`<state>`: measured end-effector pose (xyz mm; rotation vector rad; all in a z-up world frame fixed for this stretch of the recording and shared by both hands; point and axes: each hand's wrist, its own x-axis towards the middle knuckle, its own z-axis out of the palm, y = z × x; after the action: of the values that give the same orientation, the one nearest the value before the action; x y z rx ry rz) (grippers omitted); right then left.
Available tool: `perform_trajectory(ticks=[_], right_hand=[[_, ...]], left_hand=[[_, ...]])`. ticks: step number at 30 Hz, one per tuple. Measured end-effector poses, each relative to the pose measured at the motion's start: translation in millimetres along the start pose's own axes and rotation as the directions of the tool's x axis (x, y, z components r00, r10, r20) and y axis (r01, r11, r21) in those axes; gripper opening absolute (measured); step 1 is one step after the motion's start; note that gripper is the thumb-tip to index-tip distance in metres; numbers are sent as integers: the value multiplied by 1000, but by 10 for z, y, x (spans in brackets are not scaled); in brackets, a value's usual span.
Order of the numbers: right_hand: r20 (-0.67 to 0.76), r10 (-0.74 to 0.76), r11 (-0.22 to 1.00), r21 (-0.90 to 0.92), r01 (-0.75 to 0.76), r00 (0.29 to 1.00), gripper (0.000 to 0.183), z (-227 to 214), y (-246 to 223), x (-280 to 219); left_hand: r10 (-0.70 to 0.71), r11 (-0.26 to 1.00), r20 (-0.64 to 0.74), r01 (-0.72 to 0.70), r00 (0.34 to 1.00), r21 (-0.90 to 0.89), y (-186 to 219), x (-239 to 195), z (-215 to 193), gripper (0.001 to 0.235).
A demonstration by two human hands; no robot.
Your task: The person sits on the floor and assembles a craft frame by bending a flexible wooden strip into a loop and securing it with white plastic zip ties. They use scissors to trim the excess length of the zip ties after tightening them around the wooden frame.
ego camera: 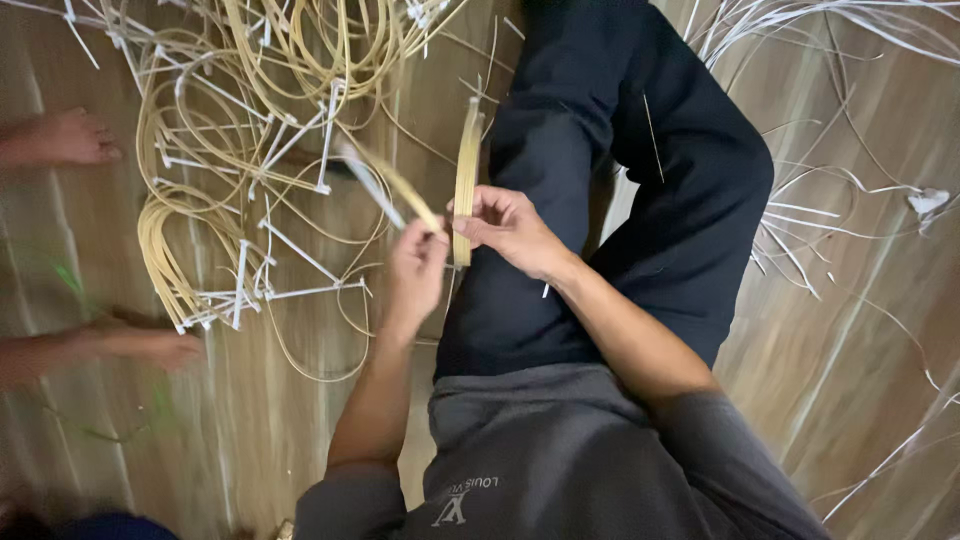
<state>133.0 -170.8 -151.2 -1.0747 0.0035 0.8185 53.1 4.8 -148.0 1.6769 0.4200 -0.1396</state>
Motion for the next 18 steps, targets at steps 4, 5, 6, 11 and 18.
perform_trajectory(ticks=[4, 5, 6, 11, 18], right_hand=[[105, -15, 1000, -17, 17, 994, 15, -14, -1, -61], [141, -30, 999, -29, 34, 990, 13, -21, -6, -57], [143, -25, 999, -32, 29, 989, 12, -29, -9, -52], [128, 18, 1000, -11, -17, 992, 13, -67, 23, -47], [124, 9, 999, -48, -3, 992, 13, -62, 35, -23]], left_hand=[[-79, 980, 37, 70, 996, 188, 60, -131, 64, 18], [-40, 987, 47, 33, 998, 154, 80, -120, 50, 17], [-2, 993, 55, -5, 998, 119, 97, -109, 31, 17], [-28, 991, 89, 16, 996, 134, 150, -163, -22, 15], [-67, 990, 51, 60, 996, 129, 289, -192, 42, 17]])
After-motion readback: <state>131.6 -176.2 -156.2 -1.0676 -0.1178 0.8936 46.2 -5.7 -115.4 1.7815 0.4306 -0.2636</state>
